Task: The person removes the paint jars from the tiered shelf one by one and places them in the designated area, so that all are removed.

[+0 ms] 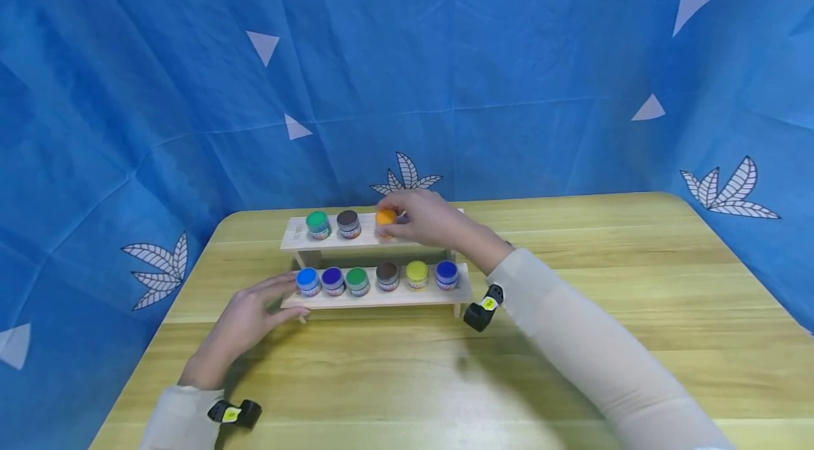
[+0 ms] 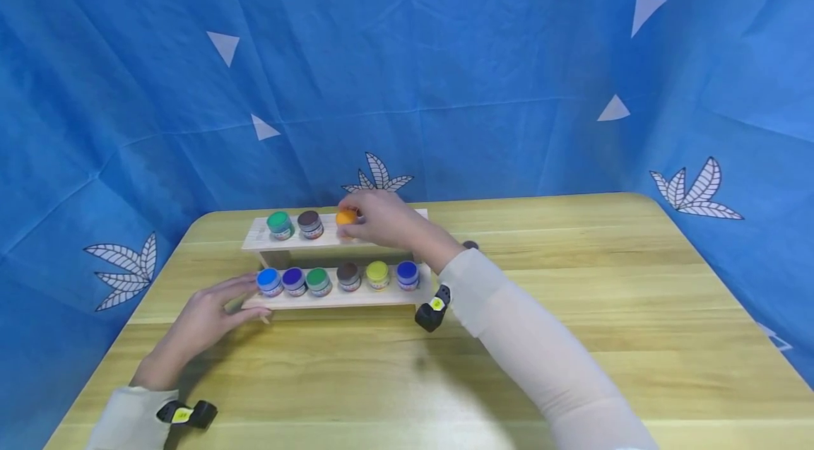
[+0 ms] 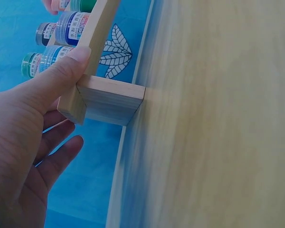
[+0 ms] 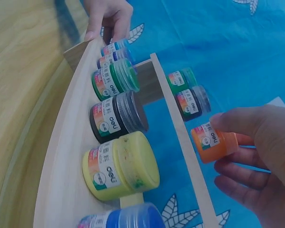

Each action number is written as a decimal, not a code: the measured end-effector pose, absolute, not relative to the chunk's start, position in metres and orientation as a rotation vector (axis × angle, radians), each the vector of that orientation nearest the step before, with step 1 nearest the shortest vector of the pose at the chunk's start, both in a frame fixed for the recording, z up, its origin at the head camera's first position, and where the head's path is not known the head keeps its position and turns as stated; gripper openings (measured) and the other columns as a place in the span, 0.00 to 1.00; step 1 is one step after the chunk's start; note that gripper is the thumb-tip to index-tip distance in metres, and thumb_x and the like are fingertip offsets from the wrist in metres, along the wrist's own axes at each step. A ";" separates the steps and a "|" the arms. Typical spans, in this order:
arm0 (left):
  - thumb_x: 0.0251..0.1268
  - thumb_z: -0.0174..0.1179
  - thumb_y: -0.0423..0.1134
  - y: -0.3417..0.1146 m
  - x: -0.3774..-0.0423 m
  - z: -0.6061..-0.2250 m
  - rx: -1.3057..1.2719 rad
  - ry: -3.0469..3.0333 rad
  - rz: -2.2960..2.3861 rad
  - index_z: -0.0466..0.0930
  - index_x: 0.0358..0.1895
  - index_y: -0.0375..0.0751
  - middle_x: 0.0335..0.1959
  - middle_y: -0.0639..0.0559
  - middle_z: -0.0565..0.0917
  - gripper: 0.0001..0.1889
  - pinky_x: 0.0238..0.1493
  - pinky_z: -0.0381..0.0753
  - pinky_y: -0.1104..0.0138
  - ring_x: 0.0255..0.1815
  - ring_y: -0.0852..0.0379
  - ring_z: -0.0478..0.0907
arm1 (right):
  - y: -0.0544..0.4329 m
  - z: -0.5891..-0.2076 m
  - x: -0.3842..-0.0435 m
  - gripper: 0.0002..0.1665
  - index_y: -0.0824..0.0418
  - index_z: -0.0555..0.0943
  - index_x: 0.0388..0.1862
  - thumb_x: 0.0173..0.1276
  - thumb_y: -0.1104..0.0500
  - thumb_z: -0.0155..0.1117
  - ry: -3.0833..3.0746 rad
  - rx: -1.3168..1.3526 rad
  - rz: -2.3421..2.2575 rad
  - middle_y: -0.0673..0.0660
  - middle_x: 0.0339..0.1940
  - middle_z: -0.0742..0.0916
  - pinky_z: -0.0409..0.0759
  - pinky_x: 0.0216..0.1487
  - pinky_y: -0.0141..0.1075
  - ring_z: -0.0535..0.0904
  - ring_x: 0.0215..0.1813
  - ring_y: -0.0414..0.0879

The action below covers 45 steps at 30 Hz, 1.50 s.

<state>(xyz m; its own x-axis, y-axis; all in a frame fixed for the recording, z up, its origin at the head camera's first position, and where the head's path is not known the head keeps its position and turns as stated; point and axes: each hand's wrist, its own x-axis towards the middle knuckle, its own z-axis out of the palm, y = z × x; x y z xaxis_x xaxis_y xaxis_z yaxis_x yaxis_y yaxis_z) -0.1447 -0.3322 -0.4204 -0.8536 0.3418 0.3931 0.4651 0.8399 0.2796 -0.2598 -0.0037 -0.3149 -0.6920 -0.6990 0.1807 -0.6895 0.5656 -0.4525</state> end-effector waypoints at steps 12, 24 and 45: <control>0.50 0.75 0.47 -0.333 -0.145 -0.422 -0.617 -2.665 -0.527 0.85 0.53 0.39 0.57 0.42 0.82 0.27 0.54 0.79 0.48 0.55 0.41 0.80 | 0.021 -0.317 -0.255 0.22 0.61 0.81 0.58 0.68 0.55 0.68 2.749 -1.148 -0.927 0.49 0.45 0.85 0.81 0.47 0.34 0.79 0.48 0.43; 0.48 0.76 0.47 -0.334 -0.146 -0.424 -0.638 -2.639 -0.522 0.85 0.53 0.39 0.56 0.43 0.82 0.27 0.53 0.80 0.49 0.55 0.42 0.80 | 0.056 -0.316 -0.255 0.27 0.63 0.77 0.63 0.67 0.57 0.67 2.755 -1.098 -1.013 0.55 0.53 0.84 0.81 0.54 0.40 0.80 0.53 0.47; 0.47 0.76 0.46 -0.334 -0.146 -0.423 -0.645 -2.633 -0.536 0.85 0.53 0.40 0.56 0.43 0.82 0.27 0.53 0.80 0.49 0.55 0.42 0.81 | 0.121 -0.324 -0.257 0.22 0.65 0.80 0.58 0.66 0.61 0.68 2.751 -0.977 -1.067 0.58 0.52 0.84 0.78 0.58 0.49 0.78 0.54 0.51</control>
